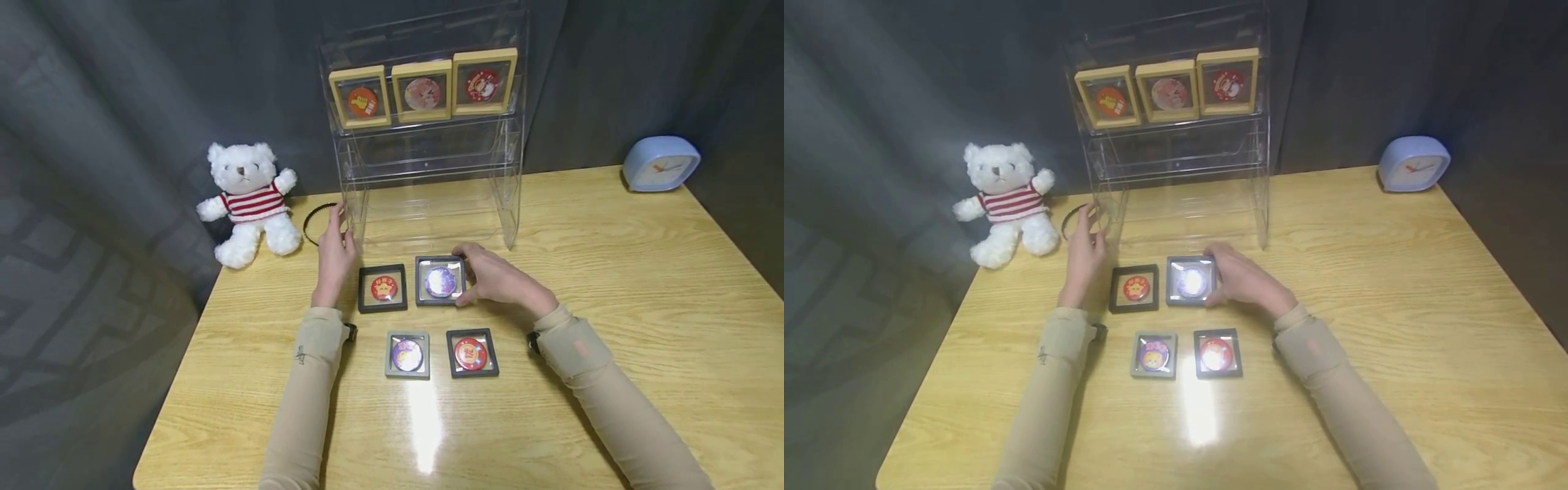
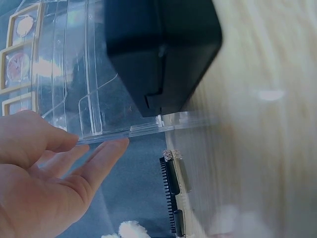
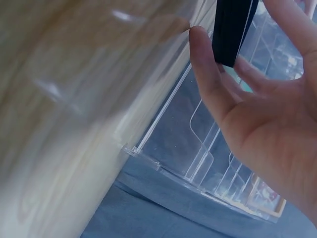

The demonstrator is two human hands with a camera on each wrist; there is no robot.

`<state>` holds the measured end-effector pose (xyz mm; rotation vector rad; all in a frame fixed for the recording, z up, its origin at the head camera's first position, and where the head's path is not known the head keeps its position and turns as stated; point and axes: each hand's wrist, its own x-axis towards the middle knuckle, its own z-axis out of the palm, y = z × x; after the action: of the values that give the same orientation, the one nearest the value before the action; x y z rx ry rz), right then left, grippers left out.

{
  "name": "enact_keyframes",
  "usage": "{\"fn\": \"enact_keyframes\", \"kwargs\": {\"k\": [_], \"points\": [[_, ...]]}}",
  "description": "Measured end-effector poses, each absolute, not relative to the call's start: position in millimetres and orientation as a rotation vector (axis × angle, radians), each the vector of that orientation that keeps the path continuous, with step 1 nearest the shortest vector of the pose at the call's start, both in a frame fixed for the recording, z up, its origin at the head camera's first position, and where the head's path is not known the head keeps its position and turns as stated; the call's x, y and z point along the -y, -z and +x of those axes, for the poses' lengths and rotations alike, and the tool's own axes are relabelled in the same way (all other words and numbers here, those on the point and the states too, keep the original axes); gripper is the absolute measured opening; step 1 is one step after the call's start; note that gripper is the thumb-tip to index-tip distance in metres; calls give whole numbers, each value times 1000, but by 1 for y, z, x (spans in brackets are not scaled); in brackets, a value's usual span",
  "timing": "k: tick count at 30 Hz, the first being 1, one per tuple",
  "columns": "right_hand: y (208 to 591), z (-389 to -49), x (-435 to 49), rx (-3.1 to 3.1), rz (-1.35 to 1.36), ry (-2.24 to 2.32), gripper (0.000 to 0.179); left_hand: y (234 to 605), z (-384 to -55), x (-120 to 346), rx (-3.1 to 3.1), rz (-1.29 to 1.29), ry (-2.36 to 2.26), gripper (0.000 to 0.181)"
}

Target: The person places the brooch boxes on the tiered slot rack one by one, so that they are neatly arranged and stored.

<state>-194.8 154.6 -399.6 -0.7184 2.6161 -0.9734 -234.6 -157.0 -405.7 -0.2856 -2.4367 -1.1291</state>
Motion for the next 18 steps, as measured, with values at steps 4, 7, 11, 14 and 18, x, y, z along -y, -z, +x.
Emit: {"fn": "enact_keyframes", "kwargs": {"k": [4, 7, 11, 14, 18], "points": [[399, -195, -153, -2653, -715, 971, 99, 406, -234, 158, 2441, -289, 1138, 56], [398, -194, -153, -2696, -710, 1002, 83, 407, -235, 158, 2454, -274, 1151, 56], [397, -195, -152, -2779, -727, 1082, 53, 408, -236, 158, 2467, -248, 1167, 57], [397, -196, -152, -2817, -721, 1146, 39, 407, -236, 158, 2472, -240, 1172, 56], [396, -197, -150, -2830, -695, 1195, 31, 406, -235, 157, 2480, -232, 1164, 56]]}}
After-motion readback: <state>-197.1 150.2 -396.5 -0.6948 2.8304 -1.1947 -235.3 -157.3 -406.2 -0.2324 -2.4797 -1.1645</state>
